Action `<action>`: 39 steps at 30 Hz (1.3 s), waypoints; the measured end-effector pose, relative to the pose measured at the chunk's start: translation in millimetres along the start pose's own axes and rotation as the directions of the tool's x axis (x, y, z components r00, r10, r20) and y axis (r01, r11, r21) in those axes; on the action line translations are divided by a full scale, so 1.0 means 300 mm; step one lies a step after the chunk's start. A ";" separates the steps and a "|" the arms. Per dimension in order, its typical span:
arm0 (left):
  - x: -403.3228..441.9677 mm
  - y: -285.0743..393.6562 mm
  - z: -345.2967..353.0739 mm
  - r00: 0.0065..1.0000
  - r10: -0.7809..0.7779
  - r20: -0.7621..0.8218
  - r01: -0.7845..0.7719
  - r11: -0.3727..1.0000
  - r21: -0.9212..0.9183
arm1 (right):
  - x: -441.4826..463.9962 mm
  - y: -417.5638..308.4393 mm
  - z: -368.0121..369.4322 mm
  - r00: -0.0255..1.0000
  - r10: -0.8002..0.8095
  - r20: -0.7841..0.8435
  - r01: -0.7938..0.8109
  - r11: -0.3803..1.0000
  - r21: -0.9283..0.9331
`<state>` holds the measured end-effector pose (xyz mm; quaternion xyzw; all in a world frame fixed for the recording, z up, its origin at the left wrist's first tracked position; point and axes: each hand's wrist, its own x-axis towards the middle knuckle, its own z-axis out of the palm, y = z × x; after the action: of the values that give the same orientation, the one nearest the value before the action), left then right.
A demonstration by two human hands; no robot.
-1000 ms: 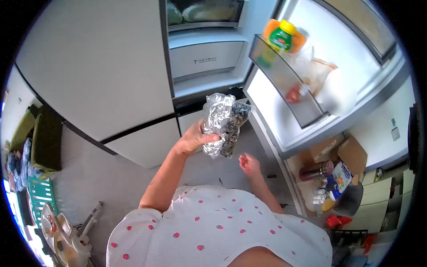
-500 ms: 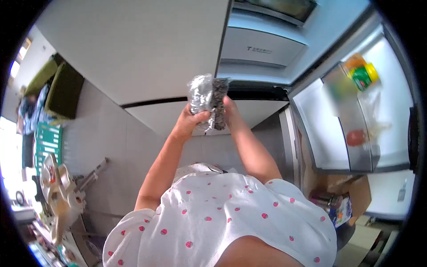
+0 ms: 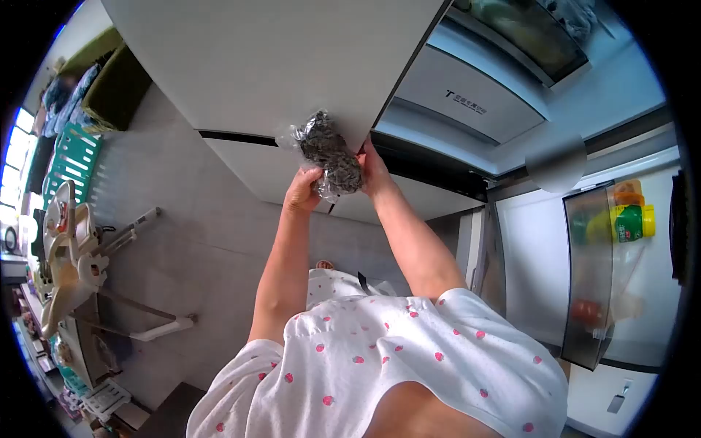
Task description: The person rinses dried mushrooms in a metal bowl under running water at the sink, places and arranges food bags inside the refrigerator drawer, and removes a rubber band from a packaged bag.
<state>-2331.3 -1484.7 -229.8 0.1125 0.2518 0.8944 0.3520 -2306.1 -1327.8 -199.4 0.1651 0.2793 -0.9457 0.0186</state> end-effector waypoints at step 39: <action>-1.094 0.132 0.017 0.872 0.263 -0.412 -0.129 0.937 0.325 | -0.454 0.622 0.239 0.882 -0.456 0.120 0.292 0.329 -0.898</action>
<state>-2113.5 -1732.9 -212.5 -0.0222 0.4405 0.8811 0.1706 -2175.4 -1531.3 -196.3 0.1327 0.7689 -0.6104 -0.1364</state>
